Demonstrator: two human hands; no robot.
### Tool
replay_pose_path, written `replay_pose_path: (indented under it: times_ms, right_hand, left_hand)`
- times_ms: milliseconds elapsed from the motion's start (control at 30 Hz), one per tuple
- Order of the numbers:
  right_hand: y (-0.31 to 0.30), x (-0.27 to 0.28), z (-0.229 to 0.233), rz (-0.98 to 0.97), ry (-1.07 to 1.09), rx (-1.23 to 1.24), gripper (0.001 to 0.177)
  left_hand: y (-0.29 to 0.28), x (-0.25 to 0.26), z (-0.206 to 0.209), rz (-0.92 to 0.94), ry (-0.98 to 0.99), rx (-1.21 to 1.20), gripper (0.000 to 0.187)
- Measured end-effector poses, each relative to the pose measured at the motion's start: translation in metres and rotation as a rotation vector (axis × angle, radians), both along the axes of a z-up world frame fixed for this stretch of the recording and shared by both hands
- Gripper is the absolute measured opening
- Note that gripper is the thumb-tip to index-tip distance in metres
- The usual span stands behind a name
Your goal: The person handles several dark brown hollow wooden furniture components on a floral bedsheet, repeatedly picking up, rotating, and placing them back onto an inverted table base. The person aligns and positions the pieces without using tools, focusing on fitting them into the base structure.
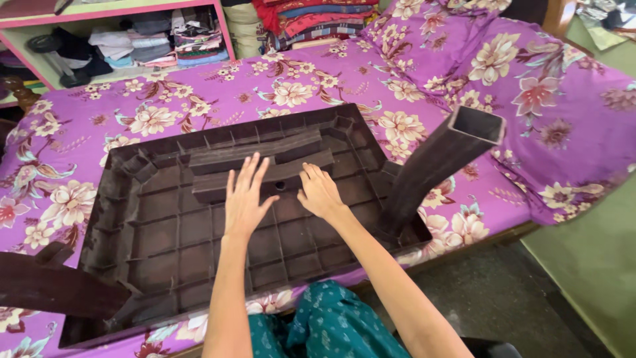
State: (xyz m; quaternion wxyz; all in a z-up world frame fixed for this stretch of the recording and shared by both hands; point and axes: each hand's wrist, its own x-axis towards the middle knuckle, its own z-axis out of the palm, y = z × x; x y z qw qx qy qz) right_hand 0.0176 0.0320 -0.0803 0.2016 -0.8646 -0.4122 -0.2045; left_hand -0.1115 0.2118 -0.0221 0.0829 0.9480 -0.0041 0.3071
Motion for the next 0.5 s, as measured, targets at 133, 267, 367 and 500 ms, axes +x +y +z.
replay_pose_path:
  times_ms: [133,267,367,500]
  right_hand:
    - [0.012,0.011,-0.027,0.024,0.056,-0.055,0.053]
    - [0.027,0.024,-0.055,0.029,0.091,-0.100,0.064]
    - [0.036,0.036,-0.074,0.023,0.142,-0.123,0.069]
    - [0.048,0.054,-0.094,-0.003,0.192,-0.158,0.075]
  left_hand:
    - [0.035,-0.003,-0.008,0.071,0.029,0.028,0.109]
    - [0.061,-0.001,-0.024,0.096,0.116,0.042,0.116]
    - [0.077,0.004,-0.042,0.093,0.155,0.044,0.118]
    - [0.095,0.012,-0.074,0.126,0.185,0.068,0.117]
